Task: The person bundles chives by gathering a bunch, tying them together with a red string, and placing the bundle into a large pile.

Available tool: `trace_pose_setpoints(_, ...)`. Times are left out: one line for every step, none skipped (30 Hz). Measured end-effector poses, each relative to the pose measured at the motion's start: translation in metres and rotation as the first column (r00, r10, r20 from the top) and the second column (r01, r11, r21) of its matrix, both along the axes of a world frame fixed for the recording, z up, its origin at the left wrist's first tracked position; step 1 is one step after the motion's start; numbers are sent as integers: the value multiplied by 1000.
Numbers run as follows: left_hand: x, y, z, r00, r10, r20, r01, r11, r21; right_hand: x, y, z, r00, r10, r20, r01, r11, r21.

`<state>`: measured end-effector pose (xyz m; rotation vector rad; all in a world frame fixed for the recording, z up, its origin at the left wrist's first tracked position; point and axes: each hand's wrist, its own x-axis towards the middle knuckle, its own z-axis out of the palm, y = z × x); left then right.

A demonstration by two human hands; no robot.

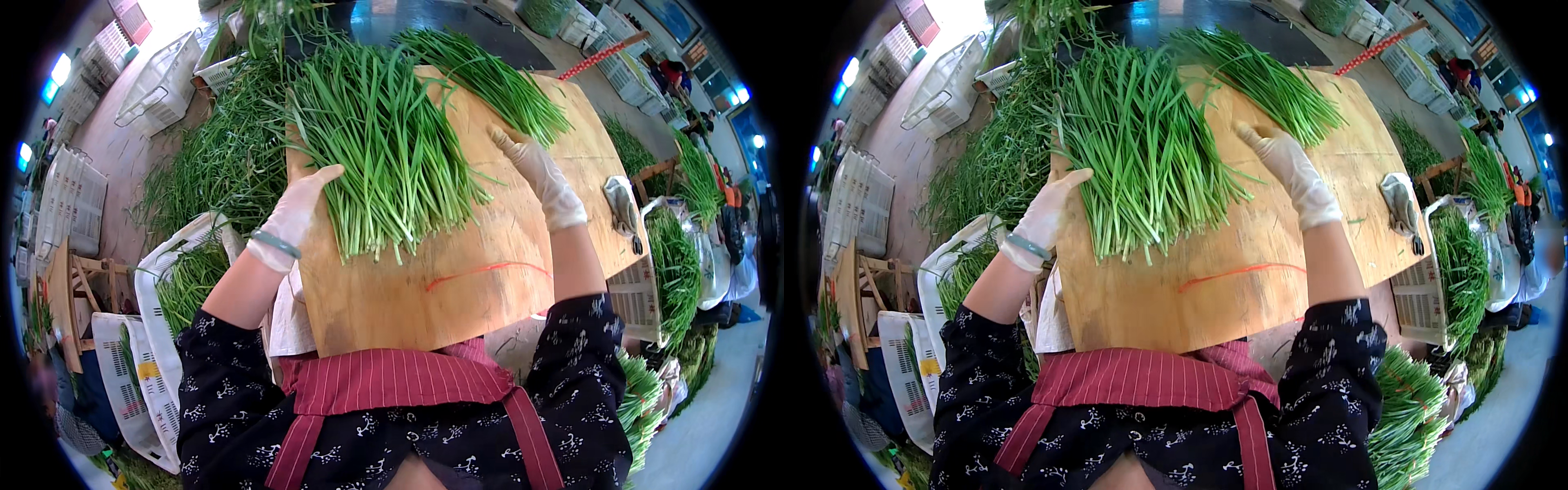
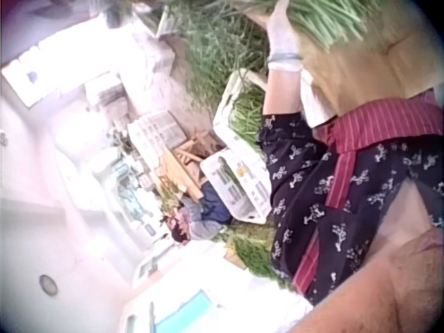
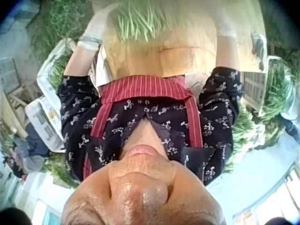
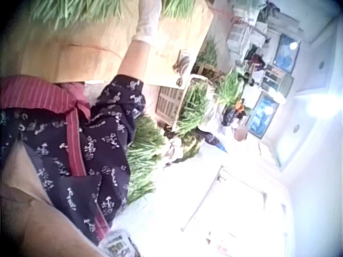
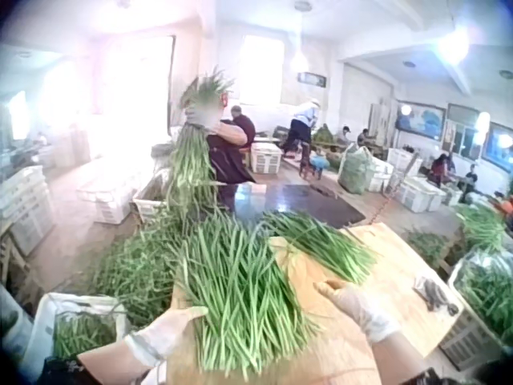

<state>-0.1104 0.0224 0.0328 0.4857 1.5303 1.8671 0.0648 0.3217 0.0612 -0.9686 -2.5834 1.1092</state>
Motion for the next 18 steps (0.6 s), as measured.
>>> trace_pose_setpoints(-11, 1, -12, 991, 6, 130, 3, 998, -70, -4, 18, -12, 995, -51, 81, 54, 998, -43)
trace_pose_setpoints(-29, -2, -34, 967, 25, 254, 11, 990, -141, -12, 35, -30, 982, -72, 172, 99, 983, -157)
trace_pose_setpoints(-39, -9, -36, 925, 72, 372, 9, 977, -213, -24, 24, -28, 967, 30, 254, 50, 951, -304)
trace_pose_setpoints(-42, -10, -42, 914, 158, 373, -45, 955, -294, -47, 25, -42, 946, 48, 322, 48, 958, -283)
trace_pose_setpoints(-40, -6, -38, 923, 71, 378, -11, 987, -159, -65, 23, -55, 920, 53, 387, 56, 963, -264)
trace_pose_setpoints(-38, -6, -38, 926, -4, 376, 13, 1000, -22, -76, -14, -40, 970, 195, 144, -136, 929, -343)
trace_pose_setpoints(-33, -1, -33, 929, -91, 359, 51, 992, 119, -79, -53, -20, 946, 304, -115, -324, 870, -371)
trace_pose_setpoints(-20, 12, -10, 887, -124, 445, 67, 988, 141, -90, -59, -23, 960, 279, 3, -236, 819, -523)
trace_pose_setpoints(-22, 13, -10, 904, -107, 414, 89, 994, 62, -106, -67, -29, 952, 281, 123, -136, 747, -651)
trace_pose_setpoints(-21, 16, -14, 959, -121, 254, 123, 992, 8, -113, -83, -38, 957, 289, -31, -229, 683, -694)
trace_pose_setpoints(-21, 18, -19, 987, -135, 86, 140, 989, -49, -119, -101, -46, 939, 290, -184, -330, 614, -717)
trace_pose_setpoints(-16, 21, -18, 989, -77, 127, 86, 994, -70, -117, -115, -29, 976, 214, -38, -147, 520, -841)
trace_pose_setpoints(-25, 18, -26, 971, -119, 209, 138, 987, -79, -123, -114, -52, 983, 171, -60, -132, 450, -883)
trace_pose_setpoints(-27, 14, -22, 974, -154, 167, 164, 985, -51, -119, -120, -50, 976, 164, -145, -199, 389, -900)
trace_pose_setpoints(-22, 4, -19, 975, -181, 127, 186, 982, -31, -112, -130, -47, 961, 157, -227, -267, 318, -910)
trace_pose_setpoints(-20, -2, -15, 967, -200, 161, 207, 978, -29, -110, -135, -42, 966, 166, -197, -241, 314, -918)
trace_pose_setpoints(-13, -10, -10, 947, -189, 262, 204, 978, -32, -104, -139, -39, 972, 171, -161, -208, 313, -927)
trace_pose_setpoints(-6, -15, -8, 910, -200, 364, 204, 979, 29, -100, -143, -44, 973, 168, -161, -204, 287, -936)
